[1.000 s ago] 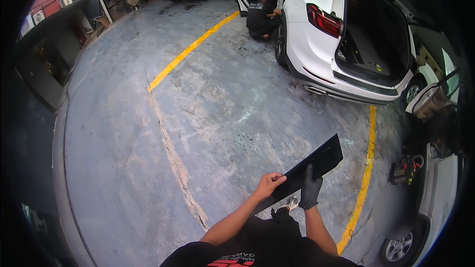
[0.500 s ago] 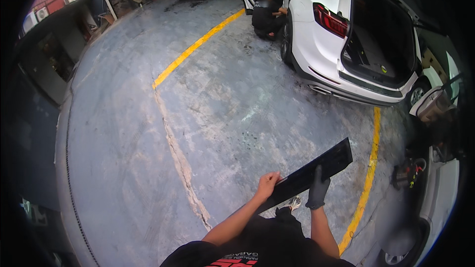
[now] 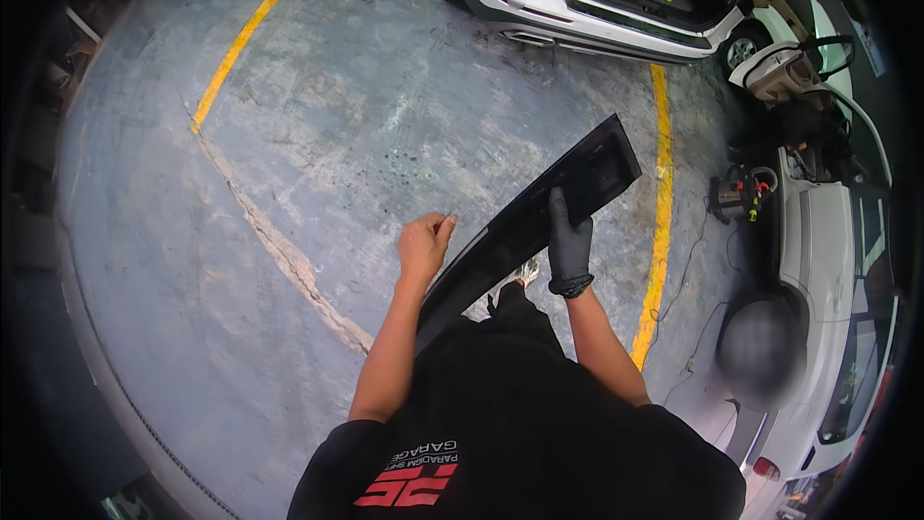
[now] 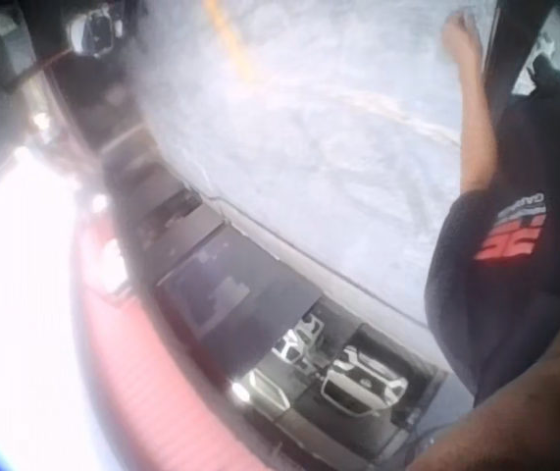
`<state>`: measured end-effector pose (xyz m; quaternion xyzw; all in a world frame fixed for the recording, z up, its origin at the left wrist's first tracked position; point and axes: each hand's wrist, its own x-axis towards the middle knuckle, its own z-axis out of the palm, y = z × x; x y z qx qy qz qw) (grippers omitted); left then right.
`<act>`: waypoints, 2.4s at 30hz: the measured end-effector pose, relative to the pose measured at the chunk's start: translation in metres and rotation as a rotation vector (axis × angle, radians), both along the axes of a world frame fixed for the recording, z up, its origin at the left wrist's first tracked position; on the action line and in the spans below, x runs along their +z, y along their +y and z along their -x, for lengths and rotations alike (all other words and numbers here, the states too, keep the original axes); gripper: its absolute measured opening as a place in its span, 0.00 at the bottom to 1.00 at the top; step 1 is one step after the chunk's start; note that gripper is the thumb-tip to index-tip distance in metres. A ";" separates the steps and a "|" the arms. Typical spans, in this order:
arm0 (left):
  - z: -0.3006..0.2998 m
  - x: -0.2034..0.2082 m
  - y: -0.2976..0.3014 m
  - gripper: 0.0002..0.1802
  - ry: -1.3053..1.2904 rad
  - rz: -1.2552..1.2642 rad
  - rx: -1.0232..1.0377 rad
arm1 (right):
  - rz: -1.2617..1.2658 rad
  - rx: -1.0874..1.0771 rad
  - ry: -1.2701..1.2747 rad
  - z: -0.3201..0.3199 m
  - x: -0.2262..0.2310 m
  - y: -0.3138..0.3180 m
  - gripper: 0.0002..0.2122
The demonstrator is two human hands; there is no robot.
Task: The person retrieves a long black trim piece from the trunk of a white car. They hold the trim piece with both hands, peeling back a protective film or adhesive backing along its length. The person then walks toward the rear of the vehicle, continuing to prepare the trim piece for installation.
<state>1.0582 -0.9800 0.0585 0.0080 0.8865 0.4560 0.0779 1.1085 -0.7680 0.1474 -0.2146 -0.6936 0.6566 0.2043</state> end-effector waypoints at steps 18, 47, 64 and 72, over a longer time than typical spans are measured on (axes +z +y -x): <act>-0.011 -0.010 -0.018 0.13 0.073 -0.066 0.065 | 0.017 0.031 -0.001 0.000 0.008 -0.005 0.15; -0.032 -0.008 0.024 0.14 -0.200 -0.816 -0.077 | 0.013 0.045 0.006 -0.008 0.018 -0.008 0.16; -0.043 -0.022 0.063 0.19 0.018 -0.717 0.151 | -0.008 -0.077 -0.005 -0.007 0.010 -0.002 0.15; -0.049 0.009 0.069 0.18 0.006 -0.534 0.100 | 0.001 -0.089 -0.019 -0.008 0.016 -0.006 0.17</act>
